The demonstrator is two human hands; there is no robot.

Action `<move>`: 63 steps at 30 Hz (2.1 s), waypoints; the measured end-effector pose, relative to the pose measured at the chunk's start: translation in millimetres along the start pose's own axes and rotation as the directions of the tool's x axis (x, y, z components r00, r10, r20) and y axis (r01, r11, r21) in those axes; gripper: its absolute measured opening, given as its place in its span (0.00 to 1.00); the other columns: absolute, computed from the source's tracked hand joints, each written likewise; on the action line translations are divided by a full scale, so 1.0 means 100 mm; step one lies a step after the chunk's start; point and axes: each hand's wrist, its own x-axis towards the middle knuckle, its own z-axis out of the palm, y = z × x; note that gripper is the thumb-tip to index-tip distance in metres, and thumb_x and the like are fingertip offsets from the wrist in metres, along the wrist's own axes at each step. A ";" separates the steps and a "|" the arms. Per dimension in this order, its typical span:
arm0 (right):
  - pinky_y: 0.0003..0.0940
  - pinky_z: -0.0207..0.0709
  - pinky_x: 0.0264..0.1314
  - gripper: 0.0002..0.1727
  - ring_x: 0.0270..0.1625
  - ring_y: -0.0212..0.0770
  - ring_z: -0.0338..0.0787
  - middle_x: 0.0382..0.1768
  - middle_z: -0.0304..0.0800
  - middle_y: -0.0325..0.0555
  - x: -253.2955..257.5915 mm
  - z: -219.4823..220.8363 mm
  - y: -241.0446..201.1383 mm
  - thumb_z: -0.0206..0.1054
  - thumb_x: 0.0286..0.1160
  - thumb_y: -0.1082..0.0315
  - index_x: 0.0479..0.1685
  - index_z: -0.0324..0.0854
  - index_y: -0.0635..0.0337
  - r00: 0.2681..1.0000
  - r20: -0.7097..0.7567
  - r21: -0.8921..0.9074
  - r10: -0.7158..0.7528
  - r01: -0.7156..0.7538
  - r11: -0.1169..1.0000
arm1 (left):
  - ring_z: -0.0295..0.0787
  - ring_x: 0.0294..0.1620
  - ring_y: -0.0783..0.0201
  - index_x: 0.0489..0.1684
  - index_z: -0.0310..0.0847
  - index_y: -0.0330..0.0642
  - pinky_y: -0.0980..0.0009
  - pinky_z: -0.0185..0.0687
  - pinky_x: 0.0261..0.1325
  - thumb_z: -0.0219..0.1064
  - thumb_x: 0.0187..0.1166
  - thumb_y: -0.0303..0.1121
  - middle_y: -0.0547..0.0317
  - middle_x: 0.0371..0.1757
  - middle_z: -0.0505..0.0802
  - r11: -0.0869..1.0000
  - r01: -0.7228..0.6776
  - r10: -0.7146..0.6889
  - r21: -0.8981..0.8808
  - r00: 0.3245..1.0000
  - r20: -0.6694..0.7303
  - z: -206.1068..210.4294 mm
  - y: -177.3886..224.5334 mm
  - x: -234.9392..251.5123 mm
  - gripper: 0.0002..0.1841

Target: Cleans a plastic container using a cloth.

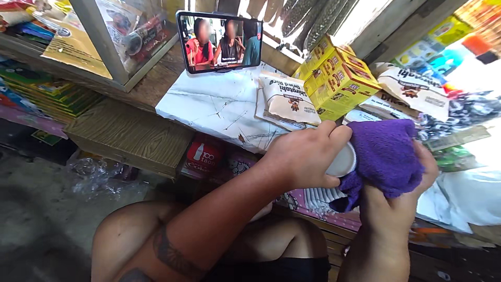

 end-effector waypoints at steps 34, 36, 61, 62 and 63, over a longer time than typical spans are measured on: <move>0.27 0.68 0.82 0.38 0.79 0.26 0.73 0.79 0.72 0.48 0.39 0.00 -0.08 0.64 0.72 0.68 0.84 0.57 0.68 0.993 0.115 -0.162 -0.034 0.052 0.985 | 0.89 0.43 0.55 0.59 0.80 0.36 0.61 0.85 0.36 0.81 0.60 0.54 0.48 0.51 0.85 0.999 -0.017 0.017 0.029 1.000 -0.023 0.02 -0.01 -0.01 0.35; 0.28 0.66 0.84 0.39 0.81 0.27 0.71 0.81 0.70 0.48 0.33 0.00 -0.07 0.64 0.71 0.69 0.84 0.55 0.68 0.995 0.097 -0.140 -0.037 0.051 0.989 | 0.89 0.44 0.55 0.59 0.80 0.36 0.62 0.85 0.36 0.81 0.60 0.54 0.49 0.52 0.85 0.999 -0.019 0.019 0.030 1.000 -0.023 0.03 -0.01 -0.01 0.35; 0.27 0.67 0.84 0.45 0.81 0.28 0.72 0.80 0.67 0.52 -0.01 0.01 0.01 0.68 0.69 0.72 0.84 0.43 0.78 0.999 -0.029 -0.009 -0.035 0.034 0.999 | 0.89 0.42 0.57 0.60 0.80 0.37 0.63 0.85 0.34 0.84 0.53 0.50 0.50 0.51 0.86 1.000 -0.015 0.016 0.027 1.000 -0.025 0.00 0.01 0.00 0.36; 0.27 0.67 0.84 0.46 0.81 0.29 0.72 0.80 0.68 0.53 -0.02 0.02 0.02 0.68 0.69 0.72 0.84 0.43 0.78 0.999 -0.035 -0.005 -0.038 0.038 0.999 | 0.89 0.43 0.57 0.61 0.80 0.37 0.62 0.85 0.35 0.84 0.53 0.50 0.50 0.51 0.86 1.000 -0.016 0.017 0.027 1.000 -0.023 0.00 0.01 0.00 0.37; 0.27 0.67 0.84 0.46 0.81 0.29 0.72 0.80 0.68 0.53 -0.02 0.02 0.02 0.68 0.69 0.72 0.84 0.43 0.78 0.998 -0.040 -0.004 -0.038 0.038 0.999 | 0.89 0.43 0.57 0.61 0.80 0.37 0.62 0.85 0.35 0.84 0.53 0.50 0.50 0.51 0.86 1.000 -0.016 0.016 0.027 1.000 -0.021 0.00 0.01 -0.01 0.37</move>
